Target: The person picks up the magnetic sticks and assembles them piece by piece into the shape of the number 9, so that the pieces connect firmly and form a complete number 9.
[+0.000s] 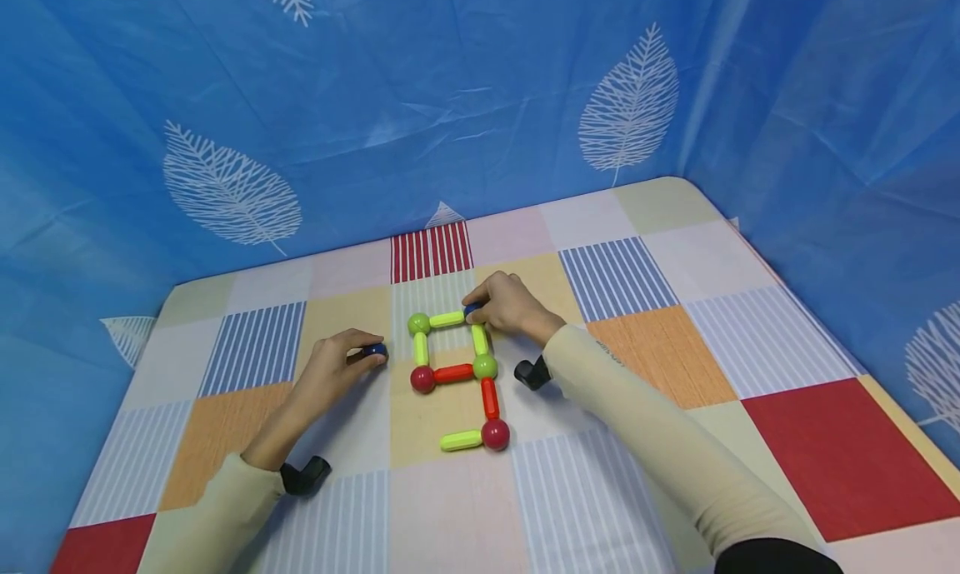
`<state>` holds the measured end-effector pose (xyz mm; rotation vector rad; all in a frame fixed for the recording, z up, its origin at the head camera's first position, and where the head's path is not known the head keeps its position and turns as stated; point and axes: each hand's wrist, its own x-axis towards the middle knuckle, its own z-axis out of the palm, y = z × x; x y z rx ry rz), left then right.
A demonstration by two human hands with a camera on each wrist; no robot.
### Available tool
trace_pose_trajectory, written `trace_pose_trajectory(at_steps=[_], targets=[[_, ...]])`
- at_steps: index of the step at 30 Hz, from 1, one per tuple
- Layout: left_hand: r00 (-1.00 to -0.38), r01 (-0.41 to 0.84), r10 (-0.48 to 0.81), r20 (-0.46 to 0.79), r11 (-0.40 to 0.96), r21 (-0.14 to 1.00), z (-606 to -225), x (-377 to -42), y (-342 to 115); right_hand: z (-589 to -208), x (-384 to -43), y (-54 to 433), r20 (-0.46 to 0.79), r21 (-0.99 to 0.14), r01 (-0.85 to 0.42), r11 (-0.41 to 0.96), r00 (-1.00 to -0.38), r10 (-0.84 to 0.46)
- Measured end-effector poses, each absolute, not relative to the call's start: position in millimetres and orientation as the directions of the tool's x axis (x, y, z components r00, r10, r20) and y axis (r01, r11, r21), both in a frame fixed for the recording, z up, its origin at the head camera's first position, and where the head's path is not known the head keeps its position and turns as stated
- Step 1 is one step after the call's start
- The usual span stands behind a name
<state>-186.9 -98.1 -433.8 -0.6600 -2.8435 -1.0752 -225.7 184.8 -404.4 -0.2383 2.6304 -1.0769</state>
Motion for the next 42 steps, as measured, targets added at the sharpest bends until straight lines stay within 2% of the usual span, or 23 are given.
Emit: trace_pose_trajectory(at_steps=[16, 26, 42], targets=[[-0.903, 0.392, 0.414, 0.117, 0.679, 0.62, -431, -146, -93, -405, -227, 186, -0.209, -0.711, -0.028, 0.702, -0.946, -0.249], [-0.845, 0.474, 0.524, 0.108, 0.638, 0.607, -428, -118, -83, -406, -228, 186, -0.212, -0.708, -0.024, 0.705, -0.946, -0.245], [-0.765, 0.524, 0.641, 0.061, 0.564, 0.639, -425, -101, -68, -407, -228, 186, -0.201, -0.713, -0.031, 0.7, -0.948, -0.247]])
